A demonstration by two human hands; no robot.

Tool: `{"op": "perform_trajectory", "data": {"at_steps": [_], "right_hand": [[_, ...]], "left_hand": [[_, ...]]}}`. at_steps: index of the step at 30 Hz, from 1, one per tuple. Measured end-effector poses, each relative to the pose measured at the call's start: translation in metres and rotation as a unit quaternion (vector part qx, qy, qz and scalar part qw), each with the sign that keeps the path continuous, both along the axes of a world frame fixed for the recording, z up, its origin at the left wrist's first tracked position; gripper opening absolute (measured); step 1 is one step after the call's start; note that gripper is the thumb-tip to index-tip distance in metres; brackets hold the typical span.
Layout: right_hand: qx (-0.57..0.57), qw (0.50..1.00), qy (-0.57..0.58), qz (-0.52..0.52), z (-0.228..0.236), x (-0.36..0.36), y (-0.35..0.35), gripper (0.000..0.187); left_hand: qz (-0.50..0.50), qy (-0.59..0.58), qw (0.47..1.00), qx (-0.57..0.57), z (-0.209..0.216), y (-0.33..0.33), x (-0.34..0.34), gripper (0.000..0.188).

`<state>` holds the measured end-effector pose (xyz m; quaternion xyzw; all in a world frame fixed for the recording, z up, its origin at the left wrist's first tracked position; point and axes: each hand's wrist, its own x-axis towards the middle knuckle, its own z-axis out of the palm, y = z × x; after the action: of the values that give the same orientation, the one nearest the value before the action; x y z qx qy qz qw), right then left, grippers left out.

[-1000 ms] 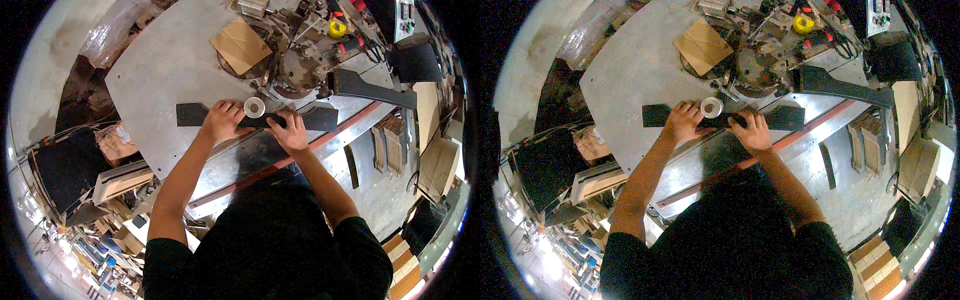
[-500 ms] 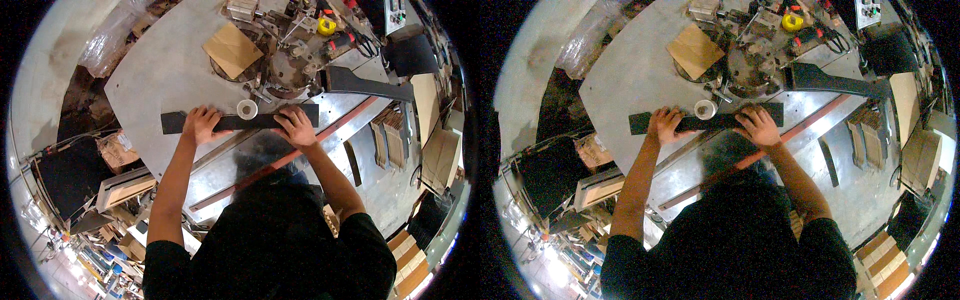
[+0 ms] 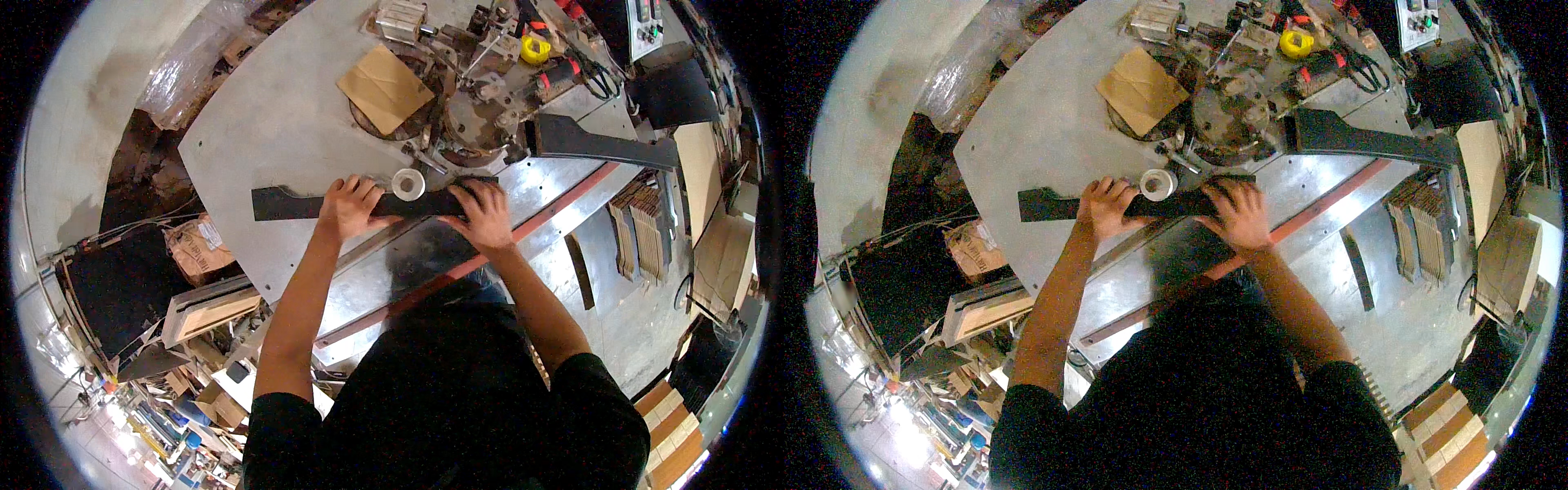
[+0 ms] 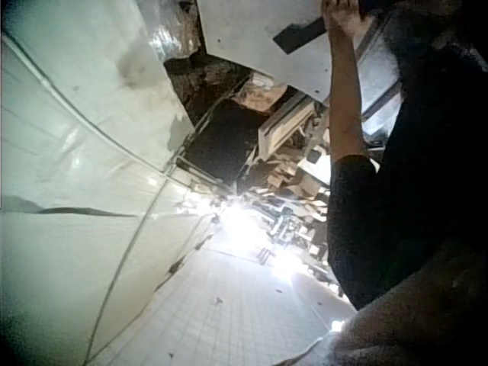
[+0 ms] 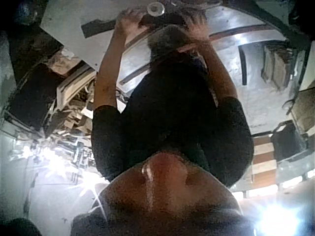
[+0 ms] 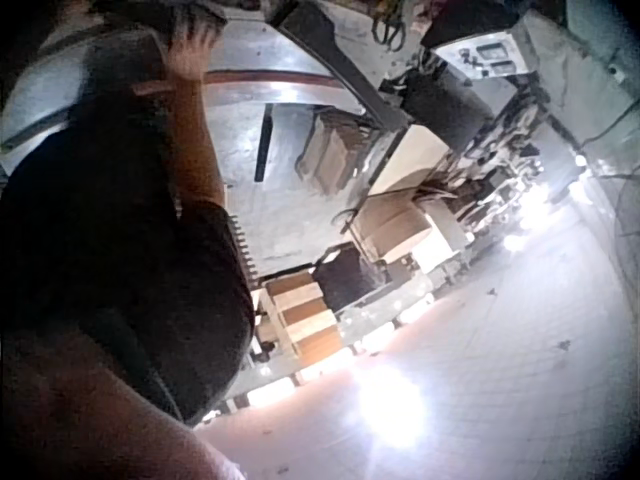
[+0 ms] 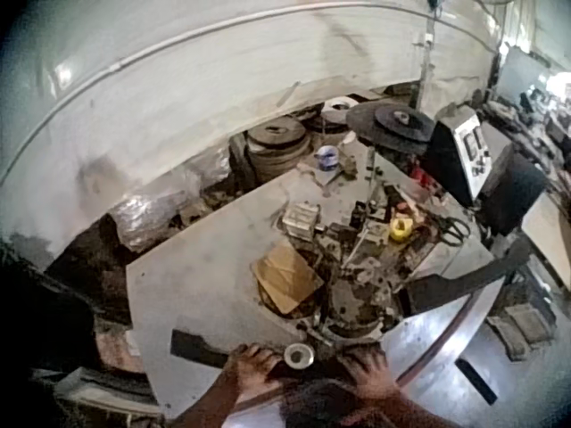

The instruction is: The person repeatedly picks up dark, elongated parts from a stack and rubs their edges against a cylindrical roller on a workbench. The person handles the parts one at a time, moving them between the stack and the machine to treat the edges.

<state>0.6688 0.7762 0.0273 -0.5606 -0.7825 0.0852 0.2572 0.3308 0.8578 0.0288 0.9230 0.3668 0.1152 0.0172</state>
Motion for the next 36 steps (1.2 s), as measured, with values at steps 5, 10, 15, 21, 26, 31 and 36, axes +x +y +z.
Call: {"op": "perform_trajectory", "data": {"at_steps": [5, 10, 15, 21, 26, 31, 36], "right_hand": [[-0.117, 0.980, 0.009, -0.163, 0.000, 0.042, -0.027, 0.086], [-0.089, 0.990, 0.039, -0.099, -0.023, 0.036, -0.029, 0.079], [-0.015, 0.999, 0.048, -0.007, -0.017, 0.028, -0.012, 0.070], [-0.011, 0.999, 0.020, 0.032, -0.035, 0.017, -0.026, 0.072], [-0.007, 0.998, 0.062, -0.006, -0.030, -0.008, -0.035, 0.071], [-0.060, 0.997, 0.028, -0.031, -0.029, -0.024, -0.040, 0.068], [-0.080, 0.993, 0.051, -0.076, -0.037, -0.052, -0.047, 0.064]], "left_hand": [[0.001, -0.050, 0.998, 0.046, -0.010, -0.001, -0.017, 0.069], [0.011, -0.051, 0.997, 0.065, -0.012, -0.005, -0.035, 0.071], [0.019, -0.050, 0.996, 0.072, -0.012, -0.008, -0.051, 0.072], [0.068, -0.024, 0.997, 0.041, -0.016, -0.028, -0.075, 0.077], [0.164, 0.001, 0.986, -0.035, -0.020, -0.062, -0.134, 0.077], [0.236, 0.015, 0.970, -0.063, -0.008, -0.090, -0.201, 0.081], [0.204, 0.020, 0.978, -0.048, -0.003, -0.104, -0.216, 0.082]]}}
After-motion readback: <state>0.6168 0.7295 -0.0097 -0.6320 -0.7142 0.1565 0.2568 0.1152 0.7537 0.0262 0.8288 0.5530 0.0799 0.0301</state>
